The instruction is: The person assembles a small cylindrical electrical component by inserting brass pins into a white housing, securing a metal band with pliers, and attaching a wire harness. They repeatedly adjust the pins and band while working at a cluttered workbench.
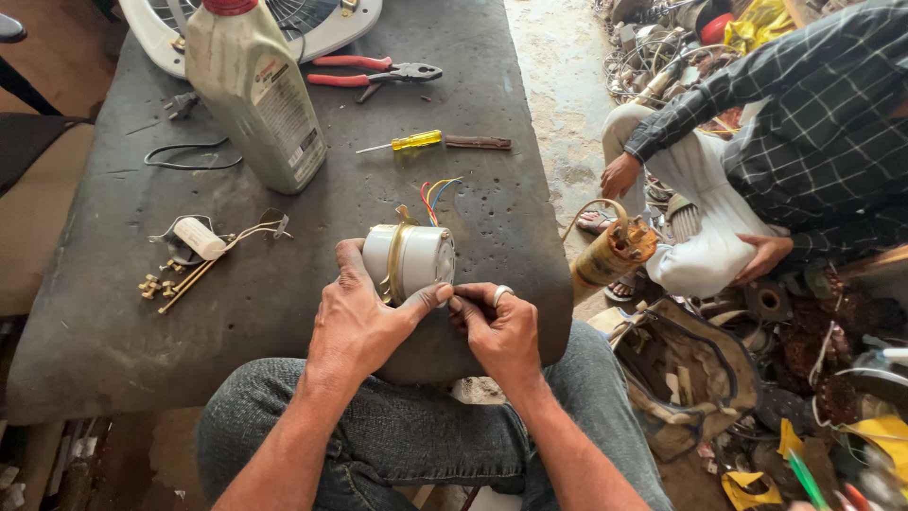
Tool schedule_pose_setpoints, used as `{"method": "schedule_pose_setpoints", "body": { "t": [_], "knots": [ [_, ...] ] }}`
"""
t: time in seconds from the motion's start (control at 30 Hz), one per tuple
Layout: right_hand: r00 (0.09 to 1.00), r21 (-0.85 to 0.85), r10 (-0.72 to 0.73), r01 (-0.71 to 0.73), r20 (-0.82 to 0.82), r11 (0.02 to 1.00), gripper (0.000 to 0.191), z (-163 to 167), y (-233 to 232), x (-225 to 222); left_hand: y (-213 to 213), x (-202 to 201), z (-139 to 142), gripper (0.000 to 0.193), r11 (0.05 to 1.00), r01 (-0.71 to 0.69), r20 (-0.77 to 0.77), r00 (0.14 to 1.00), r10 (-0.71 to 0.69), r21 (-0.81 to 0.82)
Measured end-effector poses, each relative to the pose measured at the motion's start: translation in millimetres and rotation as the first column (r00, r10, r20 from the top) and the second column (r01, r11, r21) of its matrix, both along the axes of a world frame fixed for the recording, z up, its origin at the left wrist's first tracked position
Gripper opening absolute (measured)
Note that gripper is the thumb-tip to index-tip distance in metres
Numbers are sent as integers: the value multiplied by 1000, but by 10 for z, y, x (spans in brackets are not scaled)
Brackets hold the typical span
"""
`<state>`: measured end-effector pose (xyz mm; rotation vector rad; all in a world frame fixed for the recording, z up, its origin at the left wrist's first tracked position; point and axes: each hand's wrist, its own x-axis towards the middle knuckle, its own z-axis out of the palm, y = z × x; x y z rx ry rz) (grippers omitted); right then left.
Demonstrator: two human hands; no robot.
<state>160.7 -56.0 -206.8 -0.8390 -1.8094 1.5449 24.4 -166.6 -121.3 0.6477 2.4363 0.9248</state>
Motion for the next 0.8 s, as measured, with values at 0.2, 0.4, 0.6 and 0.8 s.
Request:
{"method": "schedule_pose_setpoints", "body": {
  "t": [0.2, 0.4, 0.6, 0.8],
  "knots": [
    [991, 97, -89, 80, 99, 992, 12, 98, -107, -68, -3, -18, -32, 104, 1000, 10, -19, 1000, -10, 4],
    [955, -133, 74, -36, 288, 990, 44, 229, 30, -108, 3, -13, -24, 103, 1000, 1, -20, 1000, -1, -17],
    [882, -341, 351, -241, 313, 909, 70, 336, 140, 9, 16, 3, 5, 99, 999, -12, -33, 999, 11, -36],
    [855, -343, 374, -252, 359, 905, 79, 330, 166, 12, 24, 20, 3, 98, 999, -16, -4, 1000, 15, -40]
  ]
}}
